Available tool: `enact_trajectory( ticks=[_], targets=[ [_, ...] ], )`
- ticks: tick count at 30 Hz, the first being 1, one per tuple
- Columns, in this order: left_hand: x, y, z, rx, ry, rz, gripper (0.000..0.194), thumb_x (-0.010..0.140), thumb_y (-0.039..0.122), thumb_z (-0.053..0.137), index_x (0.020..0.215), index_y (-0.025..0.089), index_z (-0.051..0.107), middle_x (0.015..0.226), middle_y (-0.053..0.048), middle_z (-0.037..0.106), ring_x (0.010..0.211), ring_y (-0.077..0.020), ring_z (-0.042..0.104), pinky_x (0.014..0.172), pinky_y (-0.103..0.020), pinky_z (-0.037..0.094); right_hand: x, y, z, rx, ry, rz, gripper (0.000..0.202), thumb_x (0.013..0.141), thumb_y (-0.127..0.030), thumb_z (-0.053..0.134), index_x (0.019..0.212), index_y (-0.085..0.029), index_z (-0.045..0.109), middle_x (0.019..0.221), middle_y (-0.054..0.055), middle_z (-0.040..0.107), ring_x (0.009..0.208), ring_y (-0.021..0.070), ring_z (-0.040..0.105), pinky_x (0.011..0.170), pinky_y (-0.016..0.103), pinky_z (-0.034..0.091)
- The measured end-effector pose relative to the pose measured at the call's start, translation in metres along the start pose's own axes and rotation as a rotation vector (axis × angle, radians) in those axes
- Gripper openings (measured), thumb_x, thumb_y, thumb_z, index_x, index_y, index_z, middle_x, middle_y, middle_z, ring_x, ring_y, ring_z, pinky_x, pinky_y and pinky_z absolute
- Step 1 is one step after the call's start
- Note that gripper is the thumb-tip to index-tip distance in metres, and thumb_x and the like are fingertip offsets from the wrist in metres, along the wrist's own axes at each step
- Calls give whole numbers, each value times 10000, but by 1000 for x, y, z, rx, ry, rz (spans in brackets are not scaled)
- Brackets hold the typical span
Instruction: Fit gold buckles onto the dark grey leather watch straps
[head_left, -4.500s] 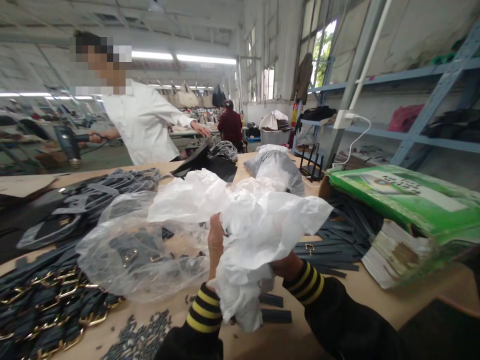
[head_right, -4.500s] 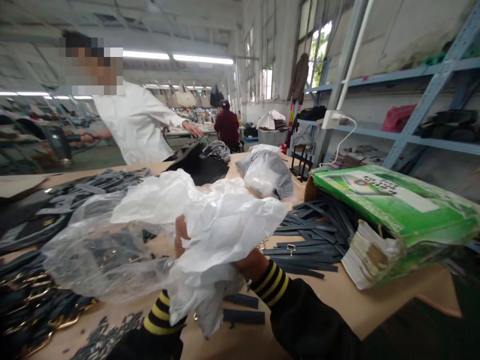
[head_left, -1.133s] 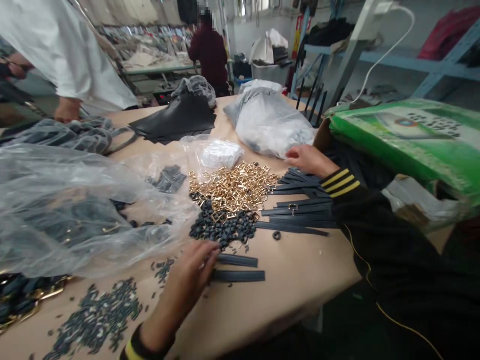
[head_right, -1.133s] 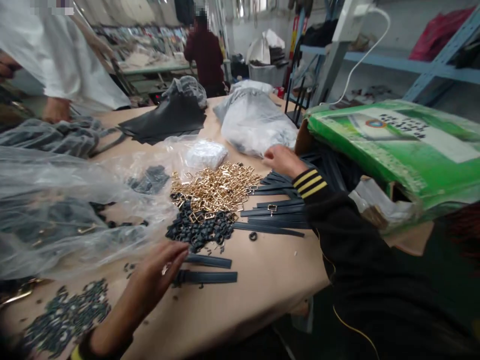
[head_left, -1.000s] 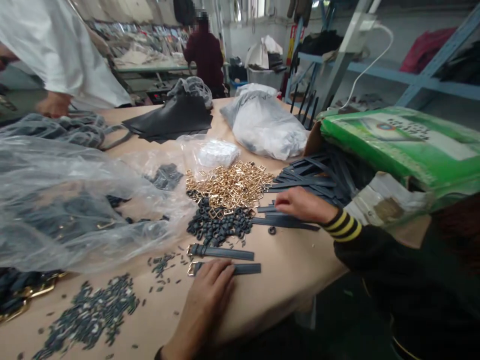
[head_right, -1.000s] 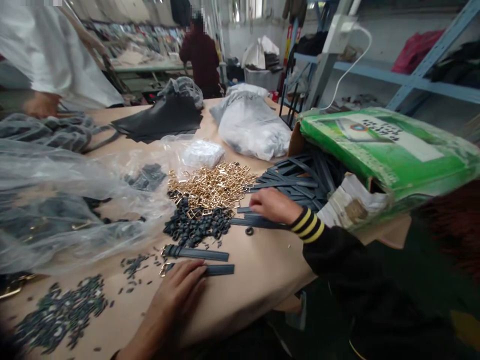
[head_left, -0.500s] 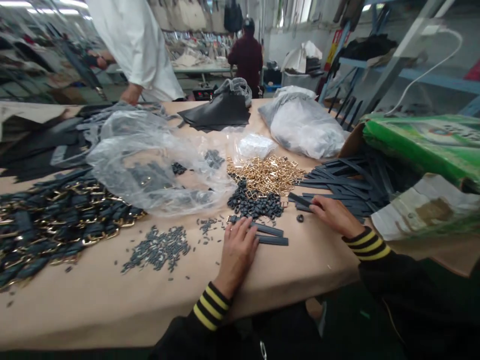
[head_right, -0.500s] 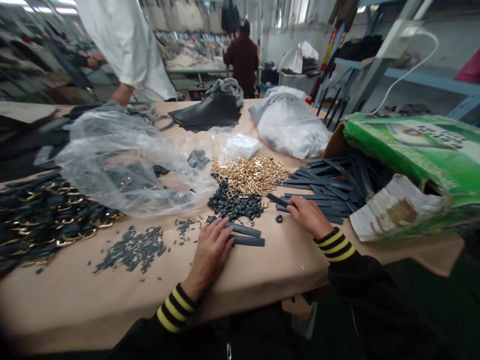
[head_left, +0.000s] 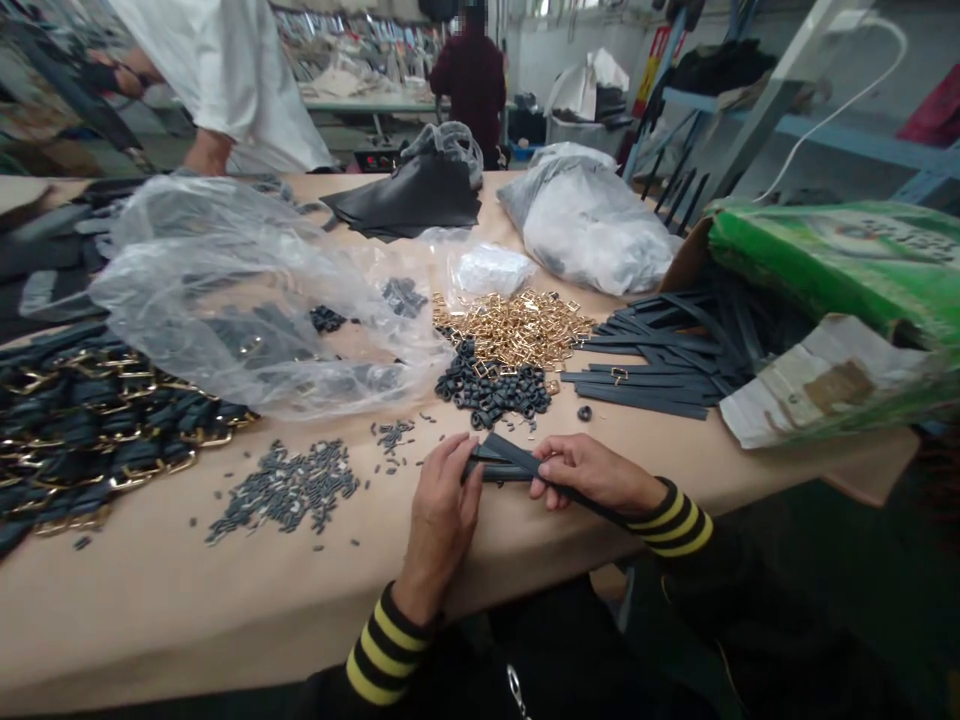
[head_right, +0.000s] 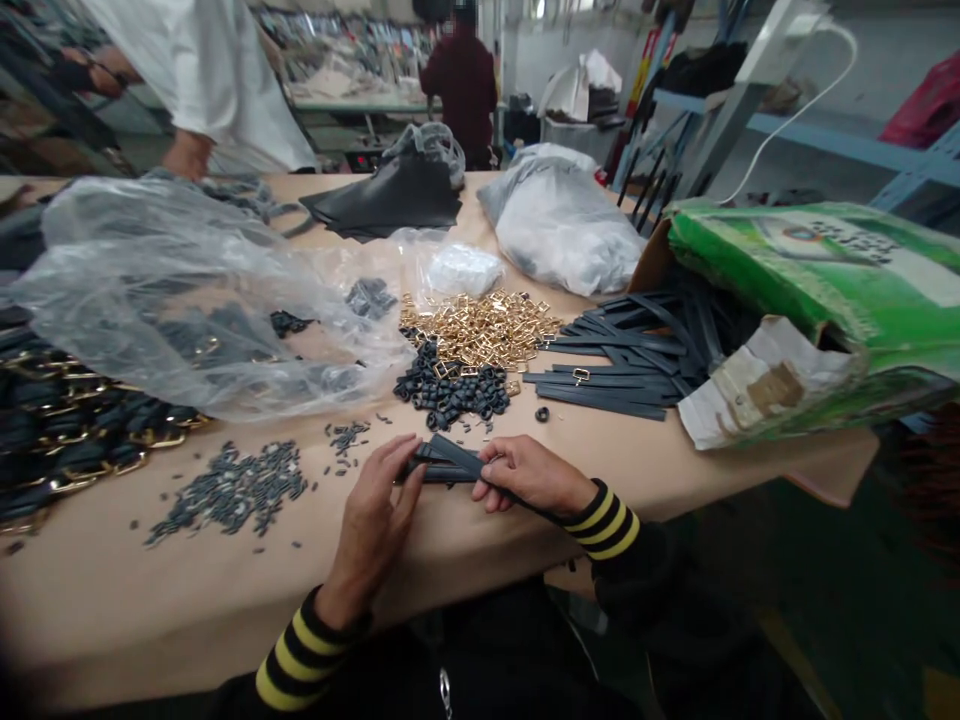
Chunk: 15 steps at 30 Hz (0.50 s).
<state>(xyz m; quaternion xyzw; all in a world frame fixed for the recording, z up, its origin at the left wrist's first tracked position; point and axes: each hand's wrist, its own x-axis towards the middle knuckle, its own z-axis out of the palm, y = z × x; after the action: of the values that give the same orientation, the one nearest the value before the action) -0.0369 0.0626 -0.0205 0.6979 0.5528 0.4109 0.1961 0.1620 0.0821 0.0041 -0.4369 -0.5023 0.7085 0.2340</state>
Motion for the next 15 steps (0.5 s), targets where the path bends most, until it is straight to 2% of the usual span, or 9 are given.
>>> enact_trajectory(
  ticks=[3,6,10,15],
  targets=[
    [4,12,-6,-430,-98,-376,304,769,286,559,1054,177,557,880,-63,648,744,-165,620,699,-304,514,0,0,5,17,-53,2,227,778,-351,560,853,-150,486,744,45,670,534,93,600,524,212,459],
    [7,18,-9,-790,-133,-675,282,680,293,660,900,134,582,588,8,606,515,-94,565,523,-194,483,1,1,12,28,-111,13,254,778,-370,566,866,-140,502,764,58,673,550,101,615,531,217,467],
    [3,22,-10,-1043,-166,-832,228,652,231,690,786,128,537,558,13,600,491,-68,568,494,-147,472,6,3,24,144,-103,-1,265,740,-356,615,851,-133,528,761,41,658,586,98,617,563,221,487],
    [-4,26,-10,-1119,-150,-898,203,696,180,638,810,146,473,562,-5,618,504,-94,606,506,-168,496,8,6,37,262,-28,20,241,691,-308,662,793,-133,532,677,12,637,526,78,583,498,184,462]
  ],
)
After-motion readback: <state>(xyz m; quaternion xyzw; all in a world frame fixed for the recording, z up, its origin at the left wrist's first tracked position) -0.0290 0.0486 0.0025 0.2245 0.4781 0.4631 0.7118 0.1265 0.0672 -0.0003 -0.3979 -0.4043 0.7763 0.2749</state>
